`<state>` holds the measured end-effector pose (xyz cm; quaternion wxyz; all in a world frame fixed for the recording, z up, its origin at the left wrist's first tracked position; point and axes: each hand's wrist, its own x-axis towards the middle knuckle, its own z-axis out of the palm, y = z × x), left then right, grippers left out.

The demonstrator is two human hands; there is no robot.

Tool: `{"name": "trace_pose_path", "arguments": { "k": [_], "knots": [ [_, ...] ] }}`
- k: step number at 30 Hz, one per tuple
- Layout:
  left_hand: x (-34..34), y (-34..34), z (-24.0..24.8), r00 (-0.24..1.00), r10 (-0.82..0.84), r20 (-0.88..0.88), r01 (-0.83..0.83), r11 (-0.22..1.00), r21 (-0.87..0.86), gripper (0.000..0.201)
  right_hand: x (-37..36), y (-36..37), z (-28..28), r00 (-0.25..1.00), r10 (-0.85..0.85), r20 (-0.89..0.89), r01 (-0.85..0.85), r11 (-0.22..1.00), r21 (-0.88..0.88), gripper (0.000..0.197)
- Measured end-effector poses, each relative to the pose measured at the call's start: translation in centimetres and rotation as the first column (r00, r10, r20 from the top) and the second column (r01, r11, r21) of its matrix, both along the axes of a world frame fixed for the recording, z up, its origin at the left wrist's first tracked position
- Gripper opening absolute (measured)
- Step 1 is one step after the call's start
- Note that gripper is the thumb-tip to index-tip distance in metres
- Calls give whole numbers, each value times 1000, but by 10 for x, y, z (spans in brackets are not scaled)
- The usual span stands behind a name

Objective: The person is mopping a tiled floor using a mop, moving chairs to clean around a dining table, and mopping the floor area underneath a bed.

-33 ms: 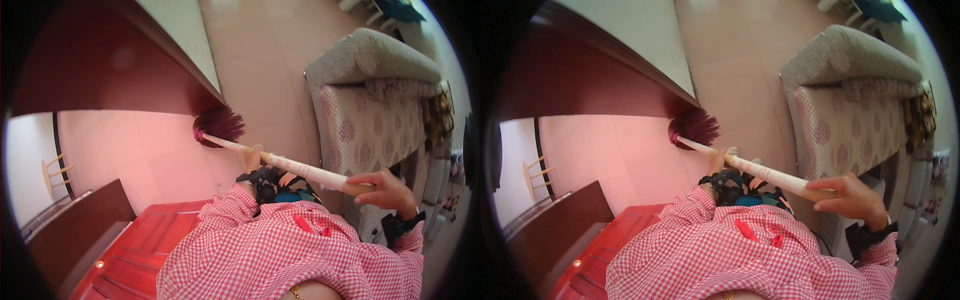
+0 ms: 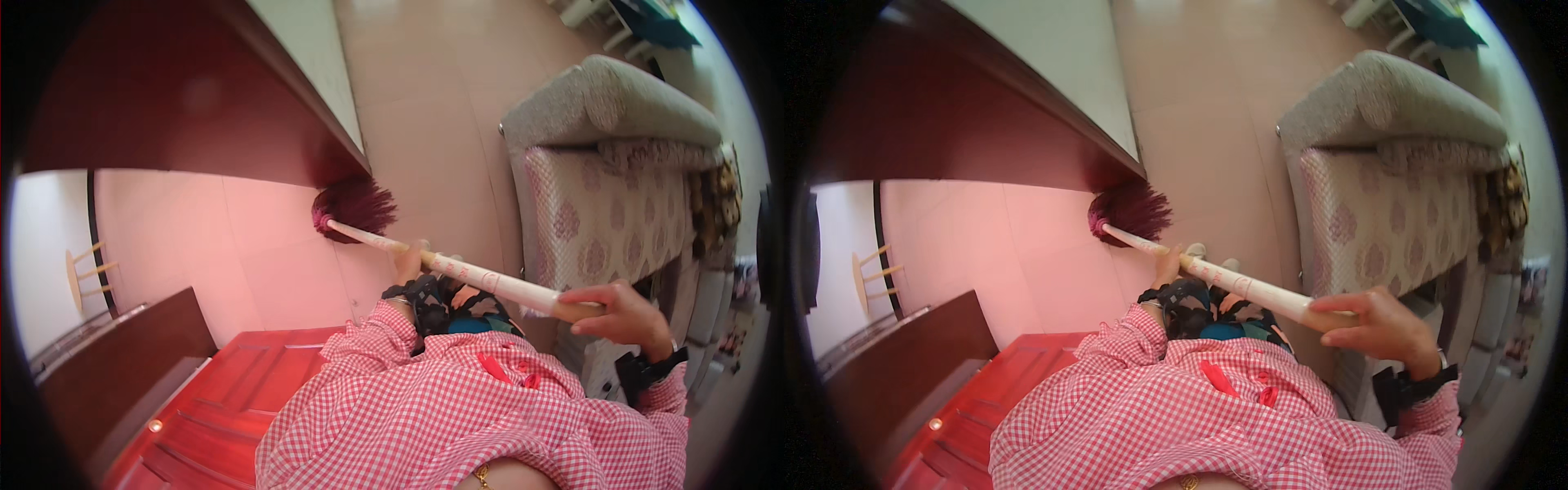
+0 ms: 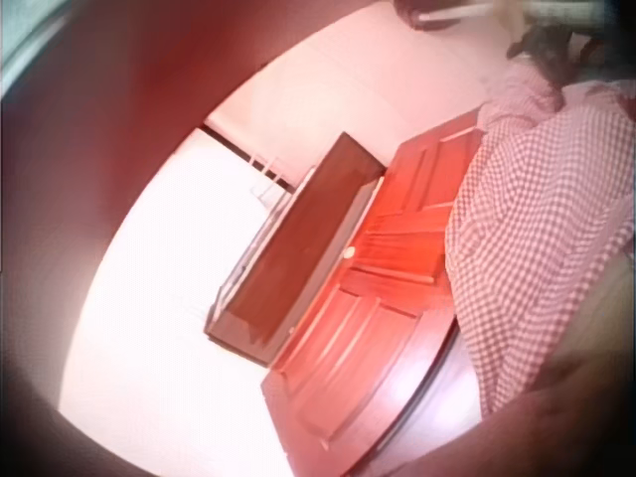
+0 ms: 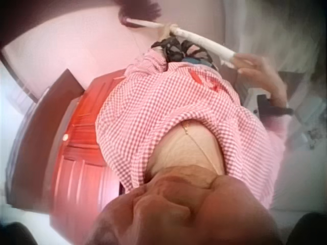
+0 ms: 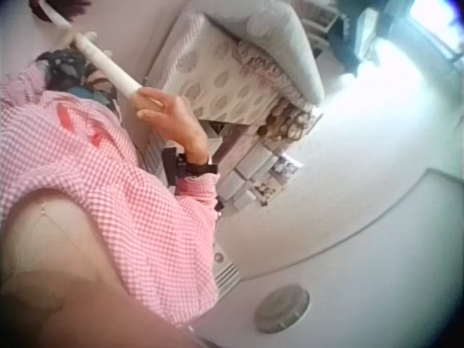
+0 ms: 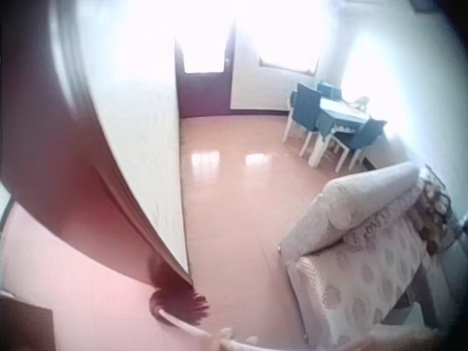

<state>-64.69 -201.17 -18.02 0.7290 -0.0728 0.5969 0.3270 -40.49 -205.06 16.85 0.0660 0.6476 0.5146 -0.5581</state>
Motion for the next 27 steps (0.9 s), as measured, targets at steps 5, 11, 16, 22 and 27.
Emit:
{"name": "trace_pose_path", "arguments": {
  "k": [5,11,16,22,27],
  "knots": [
    [-50,5,-26,893,-134,-429,150,989,4,33,-37,16,-36,991,104,-84,-91,986,140,39],
    [-23,-2,0,934,328,-144,-333,943,-9,30,-60,35,-62,996,7,-86,-14,997,-79,37],
    [-21,3,-1,912,408,-52,-406,913,45,31,-66,34,-59,990,22,-139,-42,989,-145,50],
    [-39,17,5,893,406,-196,-401,914,65,24,-85,34,-62,967,-91,-237,58,988,-145,46],
    [-81,38,-11,907,367,-208,-360,930,76,22,-141,48,-48,953,-176,-246,141,978,-153,44]
  ]
}}
